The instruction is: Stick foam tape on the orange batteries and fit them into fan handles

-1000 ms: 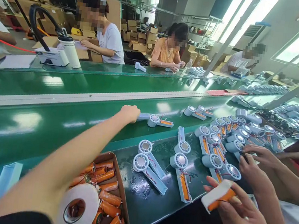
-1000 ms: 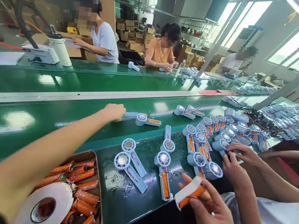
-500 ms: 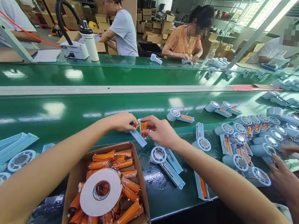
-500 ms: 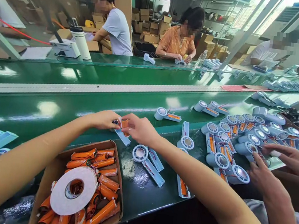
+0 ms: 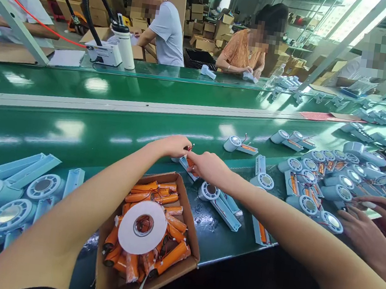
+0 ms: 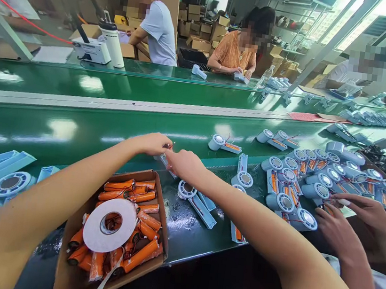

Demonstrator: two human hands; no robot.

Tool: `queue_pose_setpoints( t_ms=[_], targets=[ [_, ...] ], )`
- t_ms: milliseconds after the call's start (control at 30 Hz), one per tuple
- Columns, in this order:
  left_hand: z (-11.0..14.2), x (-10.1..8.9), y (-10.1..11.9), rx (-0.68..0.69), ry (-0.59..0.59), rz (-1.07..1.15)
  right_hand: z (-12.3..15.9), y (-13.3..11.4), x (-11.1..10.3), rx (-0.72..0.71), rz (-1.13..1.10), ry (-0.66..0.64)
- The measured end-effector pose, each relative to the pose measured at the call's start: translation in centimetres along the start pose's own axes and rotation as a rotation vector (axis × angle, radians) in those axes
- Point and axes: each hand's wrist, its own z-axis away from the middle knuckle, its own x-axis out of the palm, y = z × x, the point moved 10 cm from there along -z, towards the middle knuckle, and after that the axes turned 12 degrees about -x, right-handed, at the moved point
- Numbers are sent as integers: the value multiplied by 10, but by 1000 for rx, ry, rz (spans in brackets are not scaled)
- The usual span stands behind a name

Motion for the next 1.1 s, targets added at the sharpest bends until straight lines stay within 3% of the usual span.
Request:
queue_pose_setpoints(
  t_ms=[367,533,633,733,800,867,933,1033,1100],
  targets=[
    [-6,-3,7,-103,-4,59,-7,1,12,-30,37,-79],
    [-1,-9,5,-170,-20,63,-16,-4,-8,-97,-6,-56],
    [8,-22,-26,-345,44,61,-7,-2,-44,-129,-33,112],
    [30,-37,-68,-557,137,67,30,-4,-81,-168,-139,487],
    [54,-41,-83,-621,171,76,68,-16,-81,-291,-282,662],
    [88,-38,-85,-637,206,78,109,-37,-60,-465,-396,684],
    [131,-29,-72,-527,266,92,153,-54,-33,-580,-486,656],
    [206,1,-17,-15,282,123,203,-60,0,-589,-692,627],
    [256,23,9,210,320,41,216,-58,14,-505,-814,620]
  ],
)
